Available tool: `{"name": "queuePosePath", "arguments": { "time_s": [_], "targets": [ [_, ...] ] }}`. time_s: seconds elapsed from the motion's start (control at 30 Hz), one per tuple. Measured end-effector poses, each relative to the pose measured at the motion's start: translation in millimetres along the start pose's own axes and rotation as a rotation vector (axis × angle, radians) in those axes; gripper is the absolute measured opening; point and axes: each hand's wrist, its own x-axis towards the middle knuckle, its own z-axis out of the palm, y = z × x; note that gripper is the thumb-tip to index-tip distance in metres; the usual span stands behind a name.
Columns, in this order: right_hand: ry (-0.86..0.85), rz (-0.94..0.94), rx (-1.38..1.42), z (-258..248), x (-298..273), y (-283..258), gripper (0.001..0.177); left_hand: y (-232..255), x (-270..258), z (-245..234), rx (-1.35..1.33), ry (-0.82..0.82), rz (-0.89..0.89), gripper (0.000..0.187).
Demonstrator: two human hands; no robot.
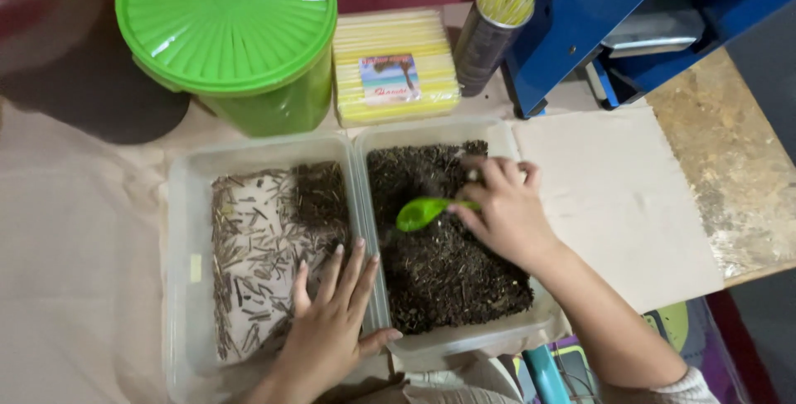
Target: Sort dried tea leaves in plastic containers using a small spoon
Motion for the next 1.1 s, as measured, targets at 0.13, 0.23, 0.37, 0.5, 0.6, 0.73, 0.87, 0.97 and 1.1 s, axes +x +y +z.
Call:
{"name": "queuePosePath", "arguments": {
  "time_s": [0.13,0.23,0.37,0.5,0.6,0.73,0.87,0.97,1.1],
  "targets": [
    [0.198,-0.085,-0.254,1.7,-1.4,9.1,0.028,-14.2,5.2,-17.6,0.071,0.106,0.01,0.113],
    [0.251,-0.077,-0.22,-4.5,-11.3,9.9,0.025,-23.1,6.6,-21.4,0.117,0.107,0.015,0.099],
    [0.203,-0.109,0.031,-23.7,-27.5,2.5,0.02,-23.8,9.6,-21.0,0.093,0.171,0.053,0.093],
    [-0.053,-0.047,0.198,-30.0,-46.1,-10.9,0.026,-5.7,0.3,-14.4,0.058,0.18,0.042,0.085],
    [0.061,0.06,-0.052,-13.7,-49.3,-17.0,0.043,2.6,-2.5,-13.1,0.105,0.123,-0.019,0.086],
    [0.124,0.123,-0.137,-3.6,-52.8,-7.4,0.03,6.2,4.8,-24.2,-0.343,0.043,-0.054,0.074],
    [0.272,0.134,-0.1,-4.6,-55.5,-3.4,0.022,5.9,5.9,-22.7,-0.404,-0.047,-0.082,0.074],
    [0.324,0.138,-0.007,-2.8,-55.2,2.4,0.021,5.6,4.7,-15.4,-0.371,-0.023,-0.063,0.071],
    [0.248,0.031,0.148,-10.1,-43.4,3.4,0.02,0.4,0.1,-7.1,-0.182,0.101,-0.009,0.064]
  ]
}}
